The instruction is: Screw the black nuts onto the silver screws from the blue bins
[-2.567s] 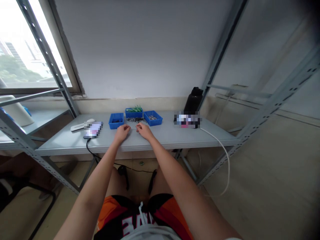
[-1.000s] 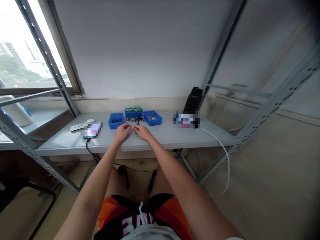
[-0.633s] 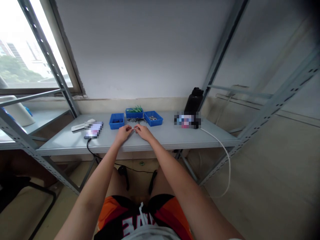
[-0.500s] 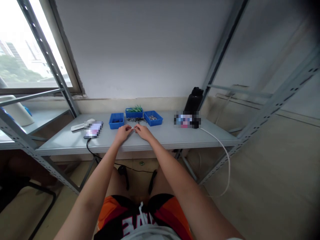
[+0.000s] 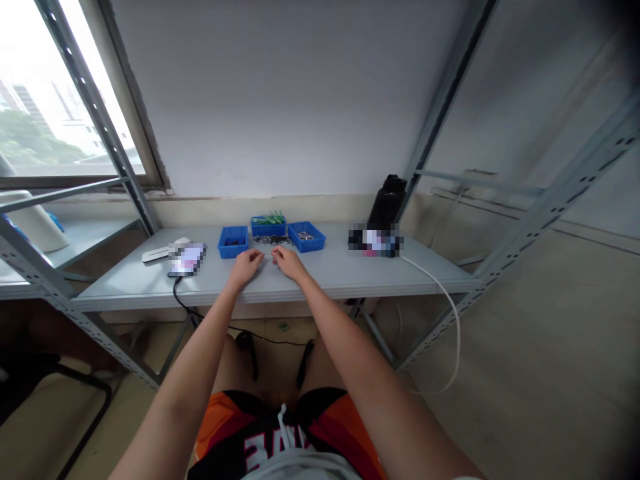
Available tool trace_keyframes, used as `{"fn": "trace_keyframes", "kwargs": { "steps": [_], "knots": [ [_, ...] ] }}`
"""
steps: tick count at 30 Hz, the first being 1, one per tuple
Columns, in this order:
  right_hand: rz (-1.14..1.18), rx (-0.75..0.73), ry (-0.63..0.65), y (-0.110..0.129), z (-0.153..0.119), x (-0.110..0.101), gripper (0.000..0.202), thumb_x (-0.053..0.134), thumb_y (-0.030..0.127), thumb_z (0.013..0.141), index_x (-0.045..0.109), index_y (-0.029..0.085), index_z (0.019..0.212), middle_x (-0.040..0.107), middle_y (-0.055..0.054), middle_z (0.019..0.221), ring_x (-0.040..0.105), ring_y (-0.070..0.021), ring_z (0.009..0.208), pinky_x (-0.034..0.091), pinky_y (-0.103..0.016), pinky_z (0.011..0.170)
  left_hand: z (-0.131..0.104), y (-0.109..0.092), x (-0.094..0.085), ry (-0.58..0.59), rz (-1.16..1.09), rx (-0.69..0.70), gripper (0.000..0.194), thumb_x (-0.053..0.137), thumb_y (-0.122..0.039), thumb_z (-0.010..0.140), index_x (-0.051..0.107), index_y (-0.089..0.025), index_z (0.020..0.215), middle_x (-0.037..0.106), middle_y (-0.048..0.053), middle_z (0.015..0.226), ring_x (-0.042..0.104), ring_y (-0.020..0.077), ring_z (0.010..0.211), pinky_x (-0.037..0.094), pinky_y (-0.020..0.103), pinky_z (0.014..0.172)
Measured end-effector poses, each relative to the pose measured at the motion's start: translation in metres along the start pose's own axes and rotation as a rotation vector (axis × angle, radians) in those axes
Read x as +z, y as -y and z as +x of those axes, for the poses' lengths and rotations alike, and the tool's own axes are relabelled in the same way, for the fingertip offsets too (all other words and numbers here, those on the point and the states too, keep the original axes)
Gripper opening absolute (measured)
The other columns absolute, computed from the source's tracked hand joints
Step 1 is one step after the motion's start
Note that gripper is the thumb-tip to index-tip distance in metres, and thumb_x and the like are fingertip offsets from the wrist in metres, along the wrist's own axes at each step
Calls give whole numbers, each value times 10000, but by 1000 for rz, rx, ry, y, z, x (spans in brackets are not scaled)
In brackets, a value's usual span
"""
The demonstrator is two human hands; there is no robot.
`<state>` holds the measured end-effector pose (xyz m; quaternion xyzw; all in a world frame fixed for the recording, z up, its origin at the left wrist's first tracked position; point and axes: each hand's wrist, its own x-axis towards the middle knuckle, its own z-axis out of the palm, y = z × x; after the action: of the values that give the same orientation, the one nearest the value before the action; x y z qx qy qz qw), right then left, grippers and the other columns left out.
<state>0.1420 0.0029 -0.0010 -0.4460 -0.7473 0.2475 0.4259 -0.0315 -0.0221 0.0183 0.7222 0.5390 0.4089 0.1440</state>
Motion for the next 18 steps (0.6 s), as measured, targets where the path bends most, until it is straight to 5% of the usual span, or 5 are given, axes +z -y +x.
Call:
{"fn": "trace_keyframes", "kwargs": {
  "steps": [18],
  "knots": [
    [13, 66, -31, 0, 2, -1, 182, 454, 299, 928, 617, 216, 936, 664, 0, 742, 594, -152, 690, 453, -276, 753, 1, 1, 1, -16, 6, -32, 306, 501, -337, 839, 724, -130, 876, 718, 89, 813, 624, 211, 774, 462, 297, 769]
  ]
}}
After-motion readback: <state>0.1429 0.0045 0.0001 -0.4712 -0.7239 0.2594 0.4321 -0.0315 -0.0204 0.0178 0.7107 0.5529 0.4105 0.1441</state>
